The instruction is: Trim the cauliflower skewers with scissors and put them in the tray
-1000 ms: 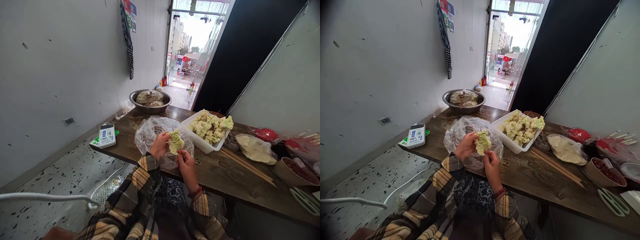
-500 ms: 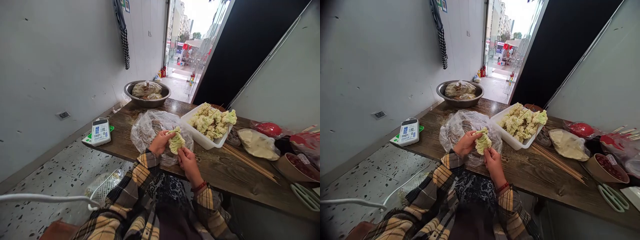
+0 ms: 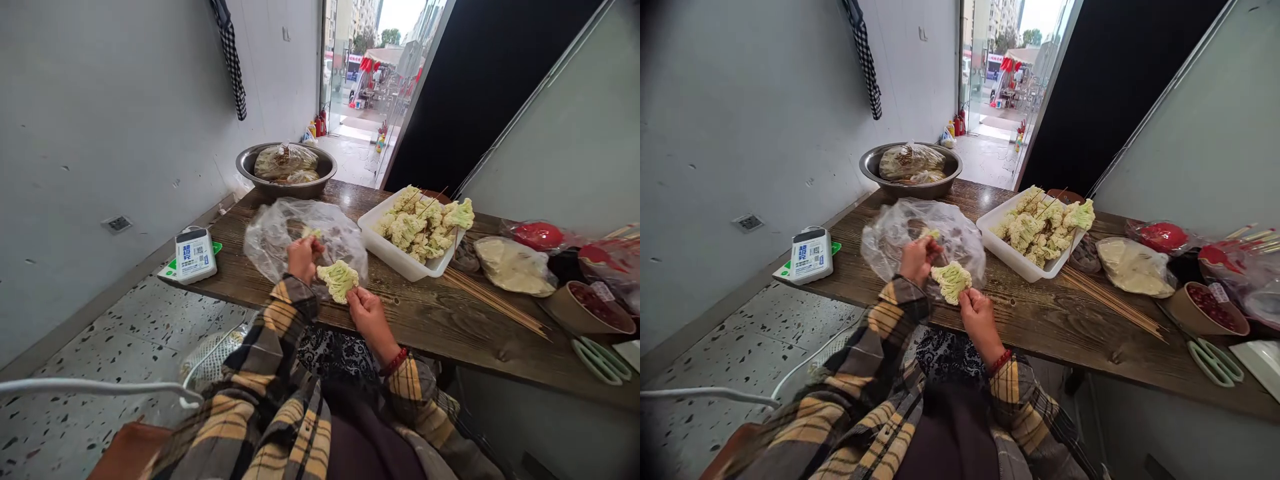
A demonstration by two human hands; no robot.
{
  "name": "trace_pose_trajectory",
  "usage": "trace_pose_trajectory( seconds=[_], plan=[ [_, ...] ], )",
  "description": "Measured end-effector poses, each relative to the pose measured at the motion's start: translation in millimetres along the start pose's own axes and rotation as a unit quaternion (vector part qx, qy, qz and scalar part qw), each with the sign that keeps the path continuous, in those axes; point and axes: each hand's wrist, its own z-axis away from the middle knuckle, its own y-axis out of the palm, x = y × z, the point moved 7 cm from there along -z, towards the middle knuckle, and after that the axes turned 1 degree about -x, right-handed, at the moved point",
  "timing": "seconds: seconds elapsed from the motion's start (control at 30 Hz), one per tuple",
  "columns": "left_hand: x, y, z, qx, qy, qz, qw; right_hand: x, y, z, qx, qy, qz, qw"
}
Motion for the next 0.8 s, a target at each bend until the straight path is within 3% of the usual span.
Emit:
trace_pose_trajectory(
  seconds=[0.17,0.37,0.57,0.8],
  plan=[
    [-4.3,-15.3,-9.2,0.008,-0.013,-0.023,1.0,0.9,-2.3,2.4,-0.009,0.025,-0.031,0.999],
    [0.4,-3.0,10.4,0.073,-0.045,-0.03,0.996,14.2,-6.9,-15.1,-0.013,0.023,-0.029,0.999],
    [2.7,7.0,26.8,0.152,-0.049,0.004,0.987,17.4,5.1,-27.4,0.008,-0.003,-0.009,1.0],
    [9.2,11.3,26.9,0.157,-0.082,0.038,0.983,10.8,16.2,-31.1,0.037,-0.023,0.033,0.998]
  ],
)
